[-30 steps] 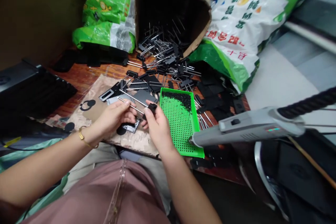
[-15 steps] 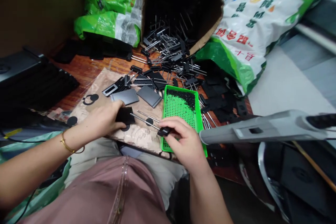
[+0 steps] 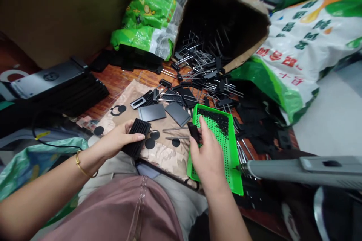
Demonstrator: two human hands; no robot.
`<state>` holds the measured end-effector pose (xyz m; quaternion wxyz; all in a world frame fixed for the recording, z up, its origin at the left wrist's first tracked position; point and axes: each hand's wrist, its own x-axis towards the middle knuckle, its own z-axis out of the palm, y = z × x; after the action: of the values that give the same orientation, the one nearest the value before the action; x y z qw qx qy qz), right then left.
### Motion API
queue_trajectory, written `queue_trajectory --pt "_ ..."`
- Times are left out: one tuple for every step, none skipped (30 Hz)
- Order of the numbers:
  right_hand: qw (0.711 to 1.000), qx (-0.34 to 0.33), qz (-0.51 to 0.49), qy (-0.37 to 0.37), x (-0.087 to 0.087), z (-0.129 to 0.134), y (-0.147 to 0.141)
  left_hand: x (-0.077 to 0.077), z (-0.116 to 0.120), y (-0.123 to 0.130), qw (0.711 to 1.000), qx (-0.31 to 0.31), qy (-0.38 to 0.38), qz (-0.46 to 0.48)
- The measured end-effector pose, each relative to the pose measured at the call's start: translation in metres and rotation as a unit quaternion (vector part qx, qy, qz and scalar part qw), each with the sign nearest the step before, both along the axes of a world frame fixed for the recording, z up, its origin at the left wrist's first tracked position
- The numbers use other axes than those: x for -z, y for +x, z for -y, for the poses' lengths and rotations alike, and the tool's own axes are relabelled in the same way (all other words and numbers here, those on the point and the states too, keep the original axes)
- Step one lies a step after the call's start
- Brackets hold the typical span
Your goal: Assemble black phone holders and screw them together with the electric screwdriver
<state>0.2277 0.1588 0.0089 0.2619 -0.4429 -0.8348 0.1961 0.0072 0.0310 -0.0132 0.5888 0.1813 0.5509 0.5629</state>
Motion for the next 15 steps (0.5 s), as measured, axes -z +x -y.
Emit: queue_trajectory --pt "1.0 0.0 -0.01 -0.008 -0.003 -0.001 0.002 0.001 0.001 0.0 1.0 -0.007 0.002 -0.012" --pt "0.999 -0.001 -0.026 -0.021 -0.006 -0.002 0.003 0.003 0.001 0.0 1.0 -0.013 0.003 -0.025" --pt "0.998 -0.004 -0.047 -0.042 -0.009 -0.001 0.004 0.004 0.001 0.001 0.999 -0.018 0.004 -0.036" --pt "0.995 -0.008 -0.07 -0.073 -0.012 0.001 0.003 0.004 0.001 0.001 0.999 -0.02 0.004 -0.043" --pt "0.99 -0.015 -0.089 -0.112 -0.014 0.005 0.001 0.005 0.001 0.002 0.999 -0.019 0.004 -0.046" --pt "0.982 -0.03 -0.104 -0.153 -0.015 0.01 -0.003 0.005 0.0 0.003 0.999 -0.018 0.004 -0.045" --pt "0.974 -0.052 -0.111 -0.192 -0.015 0.015 -0.009 0.005 0.0 0.004 0.999 -0.016 0.005 -0.04" --pt "0.965 -0.077 -0.112 -0.222 -0.014 0.021 -0.015 0.004 -0.001 0.006 0.999 -0.017 0.007 -0.036" --pt "0.959 -0.101 -0.107 -0.243 -0.012 0.027 -0.022 0.003 -0.001 0.007 0.999 -0.019 0.009 -0.034" --pt "0.954 -0.122 -0.098 -0.255 -0.009 0.032 -0.029 0.002 -0.001 0.009 0.999 -0.021 0.01 -0.037" --pt "0.952 -0.138 -0.087 -0.26 -0.006 0.036 -0.035 0.001 0.0 0.011 0.999 -0.024 0.011 -0.04" --pt "0.951 -0.15 -0.077 -0.26 -0.002 0.04 -0.041 0.0 0.001 0.012 0.999 -0.025 0.014 -0.04" --pt "0.951 -0.158 -0.067 -0.257 0.001 0.042 -0.045 -0.002 0.002 0.014 0.999 -0.025 0.018 -0.032" --pt "0.952 -0.163 -0.06 -0.253 0.003 0.043 -0.047 -0.003 0.004 0.014 0.999 -0.022 0.022 -0.013" --pt "0.953 -0.166 -0.054 -0.248 0.005 0.043 -0.049 -0.004 0.006 0.015 0.999 -0.018 0.028 0.016"
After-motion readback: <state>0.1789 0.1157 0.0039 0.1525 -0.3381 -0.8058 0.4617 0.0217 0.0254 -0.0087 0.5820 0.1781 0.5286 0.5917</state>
